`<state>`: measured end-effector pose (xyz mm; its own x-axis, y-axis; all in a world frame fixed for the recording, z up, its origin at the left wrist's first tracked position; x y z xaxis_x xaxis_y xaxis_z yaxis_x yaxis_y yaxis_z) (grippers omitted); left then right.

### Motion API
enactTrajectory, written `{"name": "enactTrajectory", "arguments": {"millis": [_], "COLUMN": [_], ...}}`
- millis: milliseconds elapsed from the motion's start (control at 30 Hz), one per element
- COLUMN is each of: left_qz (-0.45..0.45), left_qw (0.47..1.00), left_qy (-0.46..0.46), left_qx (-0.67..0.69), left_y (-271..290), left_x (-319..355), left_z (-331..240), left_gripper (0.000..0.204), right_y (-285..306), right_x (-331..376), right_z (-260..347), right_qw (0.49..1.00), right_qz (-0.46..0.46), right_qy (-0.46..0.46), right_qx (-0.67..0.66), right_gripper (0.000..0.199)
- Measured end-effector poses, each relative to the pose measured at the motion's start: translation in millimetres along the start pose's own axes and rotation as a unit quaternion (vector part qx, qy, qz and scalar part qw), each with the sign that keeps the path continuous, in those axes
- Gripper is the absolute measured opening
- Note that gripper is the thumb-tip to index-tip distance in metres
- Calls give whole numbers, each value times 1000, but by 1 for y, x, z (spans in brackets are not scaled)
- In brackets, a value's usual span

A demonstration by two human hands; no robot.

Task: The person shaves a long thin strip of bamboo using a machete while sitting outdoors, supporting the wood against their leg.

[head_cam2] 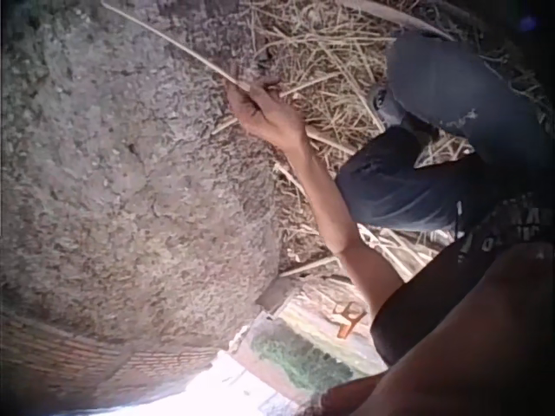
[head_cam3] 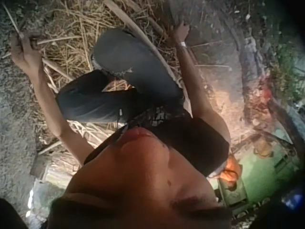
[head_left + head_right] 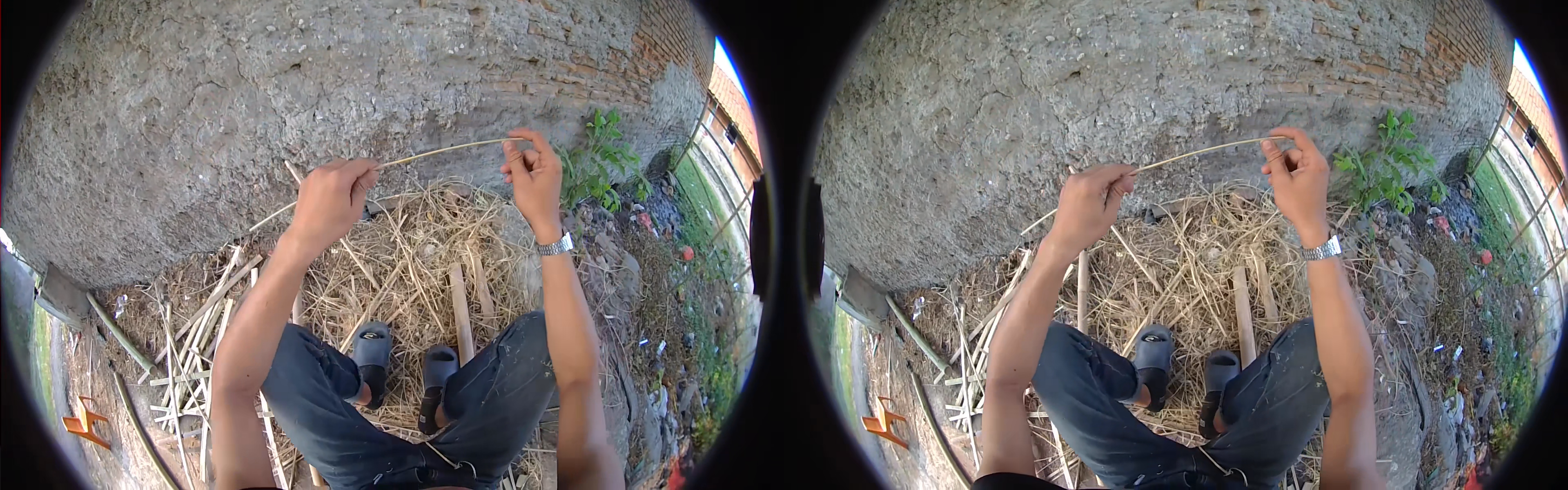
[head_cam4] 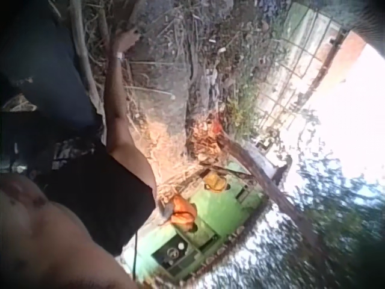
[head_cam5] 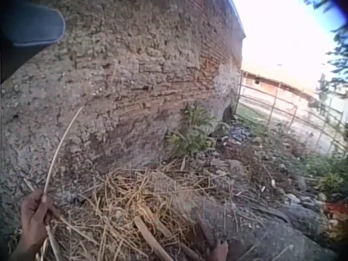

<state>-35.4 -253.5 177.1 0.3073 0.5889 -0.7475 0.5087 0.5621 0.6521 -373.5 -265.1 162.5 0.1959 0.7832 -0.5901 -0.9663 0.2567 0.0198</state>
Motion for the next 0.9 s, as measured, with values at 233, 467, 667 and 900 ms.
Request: {"name": "enactTrajectory", "arguments": {"millis": [233,467,667,900], "left_qz": [120,153,155,152], "left_qw": [968,956,924,939], "left_qy": [169,147,170,225], "left_qx": [139,202,306,211], "left_y": [-48,-73,-79,-92], "left_x": [26,29,33,13], "left_z": [12,-1,5,-7], "left_gripper": [20,24,31,36], "right_y": [-59,-99,-107,-12], "right_x": [32,25,27,30], "right_z": [-29,-13,46,-4], "right_qw": [985,955,977,960], "right_qz": [16,95,138,210], "right_qy": [-35,-173,-74,-102], "right_qx": [-171,-222,-144,153], "right_gripper": [61,35,17,31]}}
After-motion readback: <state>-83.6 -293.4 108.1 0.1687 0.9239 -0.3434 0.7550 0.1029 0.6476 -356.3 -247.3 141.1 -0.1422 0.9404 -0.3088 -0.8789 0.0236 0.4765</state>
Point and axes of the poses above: each hand's wrist, its own x-axis away from the middle knuckle, its own y-axis out of the back of the hand, z = x × y, the point moved 1 cm from there along -x, towards the middle knuckle, and after that the axes turned 14 degrees about -x, right-handed, at the moved point
